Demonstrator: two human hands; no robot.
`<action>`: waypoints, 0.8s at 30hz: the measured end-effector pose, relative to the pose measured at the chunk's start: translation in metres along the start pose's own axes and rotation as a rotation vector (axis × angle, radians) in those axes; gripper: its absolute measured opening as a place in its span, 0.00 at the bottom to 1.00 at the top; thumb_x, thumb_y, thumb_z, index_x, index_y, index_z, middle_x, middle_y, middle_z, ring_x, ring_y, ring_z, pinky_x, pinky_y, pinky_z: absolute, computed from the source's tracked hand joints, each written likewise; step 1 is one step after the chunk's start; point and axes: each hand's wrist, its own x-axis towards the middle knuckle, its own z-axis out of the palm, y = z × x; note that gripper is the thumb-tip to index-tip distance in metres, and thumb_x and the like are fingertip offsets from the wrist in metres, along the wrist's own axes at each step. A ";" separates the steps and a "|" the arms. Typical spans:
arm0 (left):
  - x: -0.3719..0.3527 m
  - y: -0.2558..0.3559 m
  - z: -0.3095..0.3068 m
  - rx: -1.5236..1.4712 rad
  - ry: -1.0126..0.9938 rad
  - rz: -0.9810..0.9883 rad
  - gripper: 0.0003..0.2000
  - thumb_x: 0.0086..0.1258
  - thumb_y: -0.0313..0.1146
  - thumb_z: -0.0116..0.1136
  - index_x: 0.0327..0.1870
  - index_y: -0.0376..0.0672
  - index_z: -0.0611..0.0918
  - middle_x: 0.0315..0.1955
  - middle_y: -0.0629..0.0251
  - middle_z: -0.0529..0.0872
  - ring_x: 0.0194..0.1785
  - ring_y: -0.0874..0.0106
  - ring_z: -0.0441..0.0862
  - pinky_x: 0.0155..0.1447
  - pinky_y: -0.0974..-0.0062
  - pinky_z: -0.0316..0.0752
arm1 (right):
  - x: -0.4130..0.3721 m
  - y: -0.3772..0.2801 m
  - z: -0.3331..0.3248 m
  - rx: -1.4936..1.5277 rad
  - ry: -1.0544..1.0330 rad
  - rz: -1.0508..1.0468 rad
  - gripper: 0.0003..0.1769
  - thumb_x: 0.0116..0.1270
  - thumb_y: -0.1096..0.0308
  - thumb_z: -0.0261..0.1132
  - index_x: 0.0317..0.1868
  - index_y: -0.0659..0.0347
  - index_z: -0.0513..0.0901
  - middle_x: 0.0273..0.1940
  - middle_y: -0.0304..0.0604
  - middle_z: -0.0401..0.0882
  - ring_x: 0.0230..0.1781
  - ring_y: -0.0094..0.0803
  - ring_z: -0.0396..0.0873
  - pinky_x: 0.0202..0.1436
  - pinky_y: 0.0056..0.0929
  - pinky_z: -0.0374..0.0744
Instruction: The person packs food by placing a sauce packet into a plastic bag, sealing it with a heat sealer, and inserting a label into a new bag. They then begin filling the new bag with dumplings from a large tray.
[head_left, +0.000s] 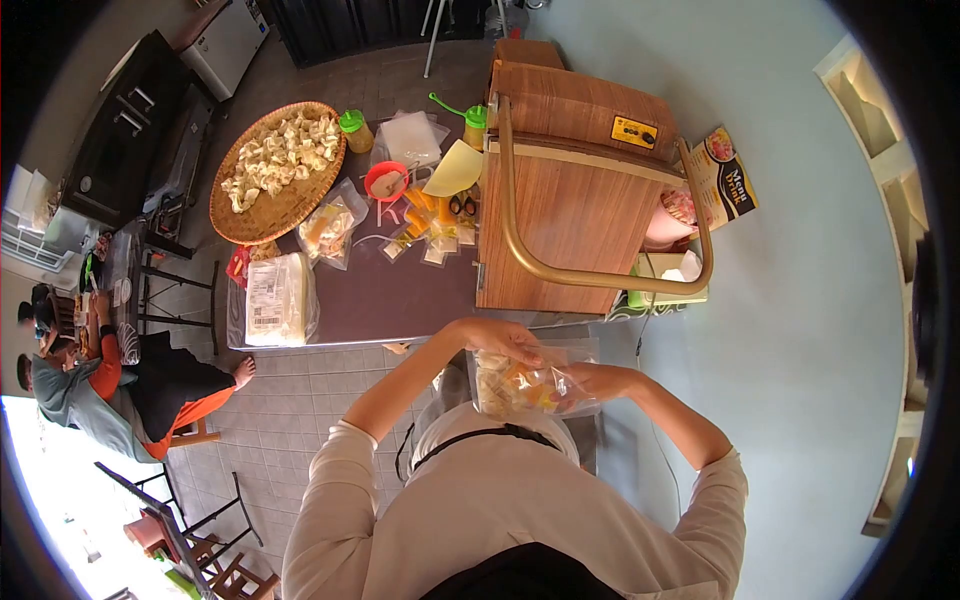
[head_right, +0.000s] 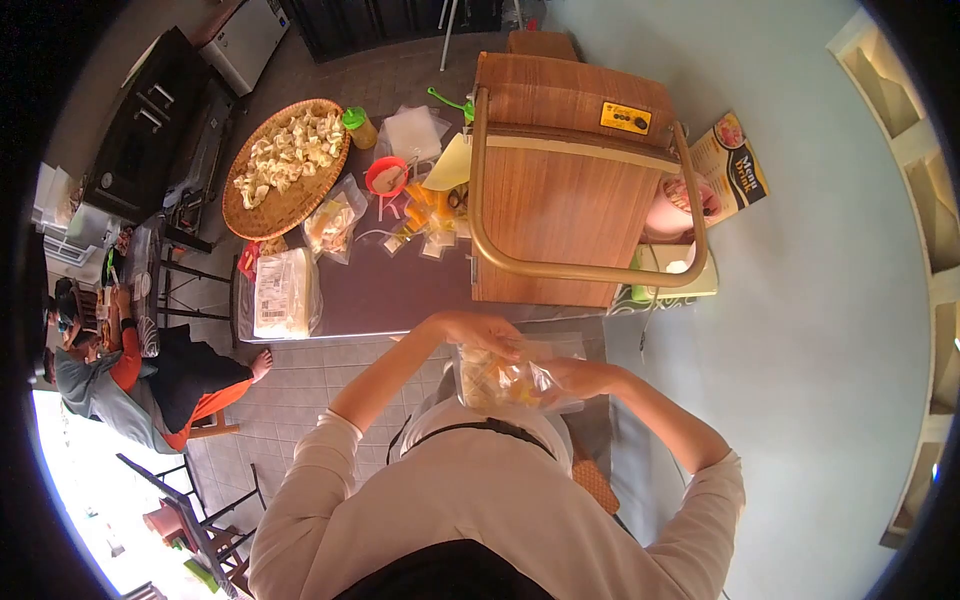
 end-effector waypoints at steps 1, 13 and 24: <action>-0.002 0.002 0.001 0.000 0.001 0.001 0.24 0.60 0.51 0.57 0.44 0.37 0.77 0.32 0.73 0.76 0.39 0.82 0.69 0.44 0.83 0.64 | 0.000 -0.004 0.001 -0.027 0.004 0.008 0.34 0.64 0.61 0.57 0.66 0.58 0.53 0.60 0.49 0.61 0.48 0.34 0.73 0.49 0.27 0.75; -0.001 -0.002 0.002 0.000 -0.020 0.003 0.24 0.60 0.53 0.57 0.43 0.38 0.77 0.33 0.76 0.75 0.39 0.83 0.69 0.42 0.85 0.65 | 0.009 -0.011 0.006 -0.126 -0.010 0.005 0.36 0.62 0.64 0.58 0.68 0.52 0.50 0.67 0.45 0.46 0.63 0.37 0.56 0.61 0.32 0.65; 0.005 0.000 0.005 0.069 0.000 -0.019 0.25 0.64 0.52 0.50 0.51 0.38 0.75 0.40 0.72 0.77 0.44 0.80 0.69 0.50 0.83 0.64 | 0.013 0.003 0.005 -0.291 -0.041 -0.159 0.31 0.62 0.67 0.57 0.65 0.38 0.59 0.64 0.43 0.54 0.55 0.35 0.65 0.49 0.29 0.75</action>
